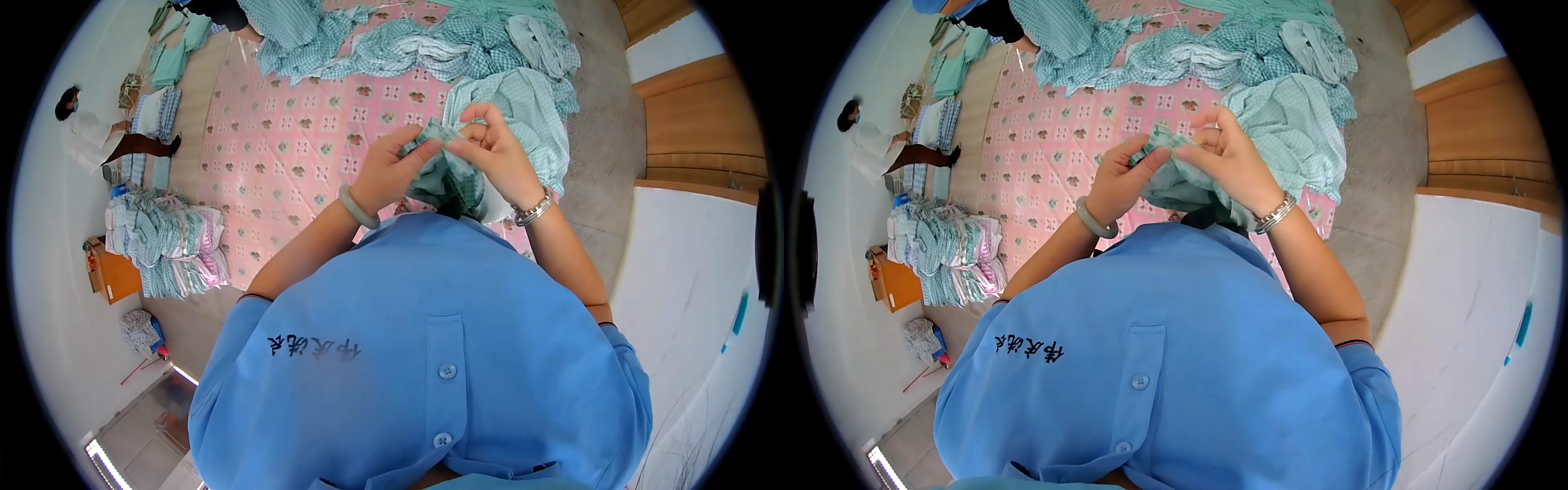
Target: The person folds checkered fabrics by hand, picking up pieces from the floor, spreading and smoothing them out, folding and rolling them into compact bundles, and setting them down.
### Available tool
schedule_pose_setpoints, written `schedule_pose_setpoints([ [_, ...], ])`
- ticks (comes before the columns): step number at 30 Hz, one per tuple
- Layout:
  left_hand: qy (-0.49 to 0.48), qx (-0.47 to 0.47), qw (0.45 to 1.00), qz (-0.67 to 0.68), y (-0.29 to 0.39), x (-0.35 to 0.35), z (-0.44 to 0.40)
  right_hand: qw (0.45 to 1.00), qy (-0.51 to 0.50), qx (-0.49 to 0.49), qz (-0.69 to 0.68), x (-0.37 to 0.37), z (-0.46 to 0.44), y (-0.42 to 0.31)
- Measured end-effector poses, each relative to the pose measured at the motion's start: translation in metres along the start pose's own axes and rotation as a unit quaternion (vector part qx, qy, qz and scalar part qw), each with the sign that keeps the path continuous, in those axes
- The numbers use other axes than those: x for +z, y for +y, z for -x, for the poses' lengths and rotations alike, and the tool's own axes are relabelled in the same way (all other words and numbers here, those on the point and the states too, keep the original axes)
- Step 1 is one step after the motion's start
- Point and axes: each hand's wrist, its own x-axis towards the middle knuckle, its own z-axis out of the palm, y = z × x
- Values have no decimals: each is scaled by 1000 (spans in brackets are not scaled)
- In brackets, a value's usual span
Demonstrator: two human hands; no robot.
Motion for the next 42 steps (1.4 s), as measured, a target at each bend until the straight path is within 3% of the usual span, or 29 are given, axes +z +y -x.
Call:
schedule_pose_setpoints([
  [3,24,31,998,51,-3,-3,2,996,-39,52,67,-4,4,1],
  [6,4,-27,995,97,-8,-4,4,979,-89,54,175,-2,8,5],
  [8,44,-21,987,151,2,1,4,998,-45,-4,39,12,12,-3],
  [15,32,-21,989,140,-15,1,5,997,19,-11,-68,24,3,5],
  [21,57,28,996,66,-17,4,7,996,16,10,-91,22,4,7],
  [23,60,78,995,-26,-10,3,8,989,72,39,-124,30,4,4],
  [27,50,51,997,-30,-6,1,10,995,76,0,-61,21,4,14],
  [29,93,163,958,-217,-10,-8,9,993,110,-19,-21,20,6,9],
  [33,93,81,946,-301,-43,-50,11,984,153,-77,48,4,5,1],
  [35,147,-2,936,-321,-55,-64,10,985,143,-86,54,5,6,-11],
  [38,214,66,900,-375,-92,-75,2,983,127,-120,58,9,6,-39],
  [42,273,41,873,-402,-109,-81,-4,963,136,-228,34,1,7,-86],
])
